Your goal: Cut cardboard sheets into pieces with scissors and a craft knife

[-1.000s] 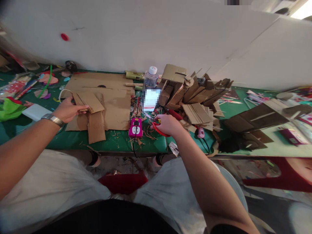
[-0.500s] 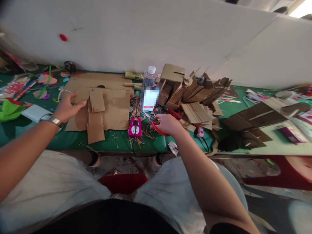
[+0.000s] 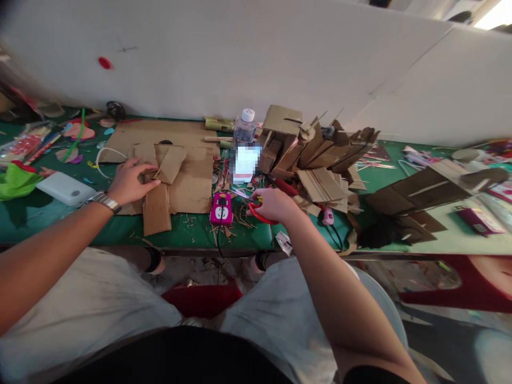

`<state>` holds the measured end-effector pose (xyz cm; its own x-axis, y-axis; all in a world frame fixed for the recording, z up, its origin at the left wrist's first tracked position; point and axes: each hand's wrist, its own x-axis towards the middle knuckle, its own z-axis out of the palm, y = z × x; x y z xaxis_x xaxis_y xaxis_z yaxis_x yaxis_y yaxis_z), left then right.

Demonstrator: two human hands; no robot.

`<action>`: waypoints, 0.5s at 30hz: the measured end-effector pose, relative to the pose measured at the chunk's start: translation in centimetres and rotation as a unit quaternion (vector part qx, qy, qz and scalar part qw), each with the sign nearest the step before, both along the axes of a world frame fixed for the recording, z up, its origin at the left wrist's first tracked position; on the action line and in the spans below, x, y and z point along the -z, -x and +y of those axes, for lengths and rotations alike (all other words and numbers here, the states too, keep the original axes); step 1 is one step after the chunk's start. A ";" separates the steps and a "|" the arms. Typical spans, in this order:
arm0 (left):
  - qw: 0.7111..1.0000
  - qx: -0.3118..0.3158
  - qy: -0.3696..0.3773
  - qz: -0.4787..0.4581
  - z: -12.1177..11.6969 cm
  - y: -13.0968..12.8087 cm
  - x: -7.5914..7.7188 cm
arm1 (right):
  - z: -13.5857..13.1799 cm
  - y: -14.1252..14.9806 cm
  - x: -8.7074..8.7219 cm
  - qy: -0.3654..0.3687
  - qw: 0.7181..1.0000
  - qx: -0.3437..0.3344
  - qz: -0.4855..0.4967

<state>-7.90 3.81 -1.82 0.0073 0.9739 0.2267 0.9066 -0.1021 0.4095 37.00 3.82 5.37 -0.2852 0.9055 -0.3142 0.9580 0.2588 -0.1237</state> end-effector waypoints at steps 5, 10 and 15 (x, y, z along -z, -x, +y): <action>0.999 -0.004 -0.044 0.009 -0.5 -1.2 -0.3 | -0.3 0.0 0.2 0.014 0.999 -0.026 0.012; 0.998 -0.038 -0.025 0.039 -1.3 -2.7 -1.5 | -0.3 0.0 0.4 0.019 0.999 -0.029 0.021; 0.978 -0.112 0.081 0.153 -3.1 -4.3 -3.3 | -0.2 -0.2 0.4 0.020 0.999 -0.029 0.028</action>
